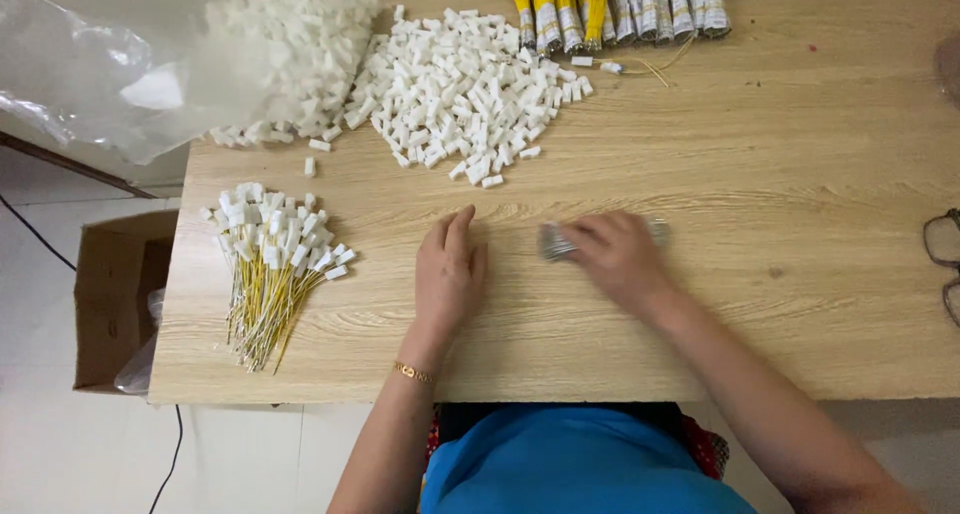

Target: Assembling white plastic sleeves onto the ends of thin wires

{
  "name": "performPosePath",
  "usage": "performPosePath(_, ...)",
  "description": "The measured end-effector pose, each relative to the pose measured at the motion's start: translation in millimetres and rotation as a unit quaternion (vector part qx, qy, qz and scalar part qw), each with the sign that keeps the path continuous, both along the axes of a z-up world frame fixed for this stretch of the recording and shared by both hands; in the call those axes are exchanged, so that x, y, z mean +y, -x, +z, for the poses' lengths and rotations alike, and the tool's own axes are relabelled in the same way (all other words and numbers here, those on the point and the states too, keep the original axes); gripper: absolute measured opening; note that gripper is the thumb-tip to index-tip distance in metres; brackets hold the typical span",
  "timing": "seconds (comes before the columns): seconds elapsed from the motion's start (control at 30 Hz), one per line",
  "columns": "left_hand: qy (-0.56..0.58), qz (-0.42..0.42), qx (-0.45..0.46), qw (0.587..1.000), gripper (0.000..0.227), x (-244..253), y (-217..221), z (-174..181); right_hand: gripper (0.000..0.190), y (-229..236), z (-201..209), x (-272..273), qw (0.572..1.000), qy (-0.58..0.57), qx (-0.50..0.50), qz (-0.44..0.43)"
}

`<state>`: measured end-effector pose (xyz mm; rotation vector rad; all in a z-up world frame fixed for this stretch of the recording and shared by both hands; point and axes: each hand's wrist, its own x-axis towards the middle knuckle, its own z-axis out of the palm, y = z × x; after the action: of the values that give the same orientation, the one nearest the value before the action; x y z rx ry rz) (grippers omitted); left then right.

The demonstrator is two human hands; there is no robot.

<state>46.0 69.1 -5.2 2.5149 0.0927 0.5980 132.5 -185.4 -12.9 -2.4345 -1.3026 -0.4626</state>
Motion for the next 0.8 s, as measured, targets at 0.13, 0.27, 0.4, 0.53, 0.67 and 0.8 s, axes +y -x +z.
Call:
performPosePath(0.13,-0.008,-0.001,-0.027,1.000,0.050,14,-32,-8,0.021,-27,8,-58,0.998,-0.021,0.036,-0.056)
performPosePath(0.27,-0.066,-0.008,-0.088,0.994,0.036,6,-60,19,0.031,-58,-17,-119,0.983,0.015,-0.072,-0.170)
performPosePath(0.4,-0.171,-0.039,-0.123,0.977,0.029,-23,-99,35,0.037,-66,-31,-137,0.971,-0.032,-0.078,-0.225)
performPosePath(0.53,-0.204,-0.096,0.041,0.973,0.038,-51,-151,36,0.048,-53,-7,-122,0.964,-0.020,-0.014,-0.266)
performPosePath(0.67,-0.257,-0.099,-0.071,0.959,0.033,-65,-209,2,0.045,-53,-6,-122,0.956,-0.017,-0.019,-0.293)
performPosePath(0.8,-0.290,-0.108,-0.060,0.949,0.025,-72,-260,-31,0.038,-53,-1,-116,0.958,-0.058,-0.042,-0.278)
